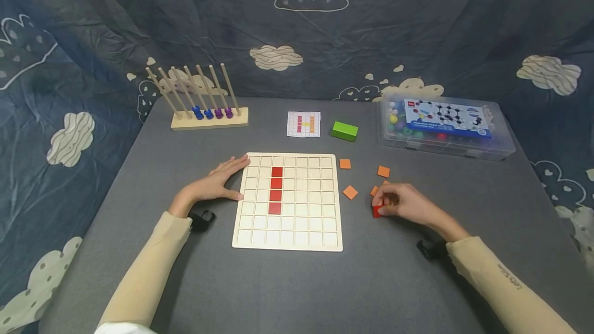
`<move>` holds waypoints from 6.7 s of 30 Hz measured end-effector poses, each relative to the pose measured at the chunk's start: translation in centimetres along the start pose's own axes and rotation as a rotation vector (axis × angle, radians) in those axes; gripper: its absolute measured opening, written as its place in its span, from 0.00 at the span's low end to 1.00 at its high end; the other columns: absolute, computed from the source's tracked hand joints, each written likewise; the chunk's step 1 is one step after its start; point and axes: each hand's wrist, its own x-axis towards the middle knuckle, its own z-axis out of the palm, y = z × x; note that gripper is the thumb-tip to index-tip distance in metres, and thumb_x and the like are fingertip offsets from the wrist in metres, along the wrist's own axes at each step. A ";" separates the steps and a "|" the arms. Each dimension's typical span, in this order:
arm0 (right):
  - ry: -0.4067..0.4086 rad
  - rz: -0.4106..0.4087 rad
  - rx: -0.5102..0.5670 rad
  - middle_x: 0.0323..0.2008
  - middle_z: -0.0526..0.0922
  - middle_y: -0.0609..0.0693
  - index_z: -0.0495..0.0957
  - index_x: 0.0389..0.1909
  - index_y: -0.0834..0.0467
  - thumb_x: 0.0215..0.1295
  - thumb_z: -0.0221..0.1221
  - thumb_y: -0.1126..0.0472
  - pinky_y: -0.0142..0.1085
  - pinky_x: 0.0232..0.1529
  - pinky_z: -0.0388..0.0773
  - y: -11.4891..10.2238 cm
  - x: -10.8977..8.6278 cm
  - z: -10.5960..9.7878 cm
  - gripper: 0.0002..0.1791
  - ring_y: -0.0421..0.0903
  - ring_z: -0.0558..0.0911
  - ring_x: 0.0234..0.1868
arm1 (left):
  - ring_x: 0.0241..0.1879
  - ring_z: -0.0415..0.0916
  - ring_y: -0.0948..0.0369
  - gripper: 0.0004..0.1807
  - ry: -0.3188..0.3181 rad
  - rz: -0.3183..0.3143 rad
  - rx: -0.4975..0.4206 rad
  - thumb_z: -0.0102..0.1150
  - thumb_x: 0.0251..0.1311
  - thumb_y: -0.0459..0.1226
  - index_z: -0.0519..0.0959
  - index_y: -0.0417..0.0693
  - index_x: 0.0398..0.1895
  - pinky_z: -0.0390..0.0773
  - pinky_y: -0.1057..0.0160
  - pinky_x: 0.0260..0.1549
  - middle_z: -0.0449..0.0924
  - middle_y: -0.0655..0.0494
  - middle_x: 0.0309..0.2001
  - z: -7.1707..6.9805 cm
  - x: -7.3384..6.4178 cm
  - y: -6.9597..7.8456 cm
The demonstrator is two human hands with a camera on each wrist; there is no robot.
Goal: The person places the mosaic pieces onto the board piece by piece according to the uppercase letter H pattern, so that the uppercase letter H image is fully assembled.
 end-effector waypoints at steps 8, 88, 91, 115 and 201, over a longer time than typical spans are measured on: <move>-0.045 -0.024 0.092 0.28 0.79 0.47 0.80 0.33 0.58 0.57 0.65 0.68 0.32 0.29 0.74 -2.8 2.6 1.4 0.05 0.44 0.76 0.29 | 0.73 0.29 0.45 0.51 -0.002 -0.004 -0.003 0.67 0.56 0.44 0.47 0.41 0.75 0.31 0.42 0.67 0.38 0.44 0.76 0.0 -0.1 0.0; 0.132 0.049 0.222 0.40 0.80 0.60 0.77 0.46 0.69 0.63 0.60 0.69 0.32 0.33 0.76 3.6 -2.2 -3.4 0.12 0.43 0.78 0.38 | 0.73 0.29 0.45 0.52 0.003 -0.010 0.003 0.68 0.55 0.45 0.47 0.42 0.76 0.31 0.43 0.67 0.39 0.45 0.76 0.1 0.0 -0.2; 0.133 0.042 0.091 0.37 0.80 0.56 0.79 0.43 0.64 0.58 0.63 0.71 0.32 0.31 0.73 3.2 -2.0 -3.0 0.11 0.43 0.76 0.35 | 0.73 0.29 0.45 0.52 0.002 -0.013 0.006 0.68 0.55 0.45 0.47 0.42 0.76 0.31 0.43 0.67 0.38 0.46 0.76 0.1 0.0 -0.3; 0.006 0.063 0.171 0.33 0.80 0.54 0.78 0.38 0.66 0.61 0.61 0.70 0.36 0.33 0.79 0.1 0.8 -2.7 0.05 0.44 0.78 0.32 | 0.73 0.30 0.45 0.51 0.001 -0.010 0.004 0.67 0.55 0.44 0.47 0.40 0.75 0.31 0.42 0.67 0.39 0.45 0.76 0.1 0.1 0.0; 0.118 0.071 0.095 0.38 0.79 0.56 0.79 0.44 0.66 0.56 0.65 0.71 0.31 0.34 0.75 4.7 -3.0 -4.1 0.14 0.44 0.76 0.37 | 0.73 0.30 0.44 0.50 0.000 0.009 0.005 0.67 0.56 0.43 0.47 0.39 0.75 0.32 0.41 0.67 0.39 0.43 0.75 0.0 -0.1 0.1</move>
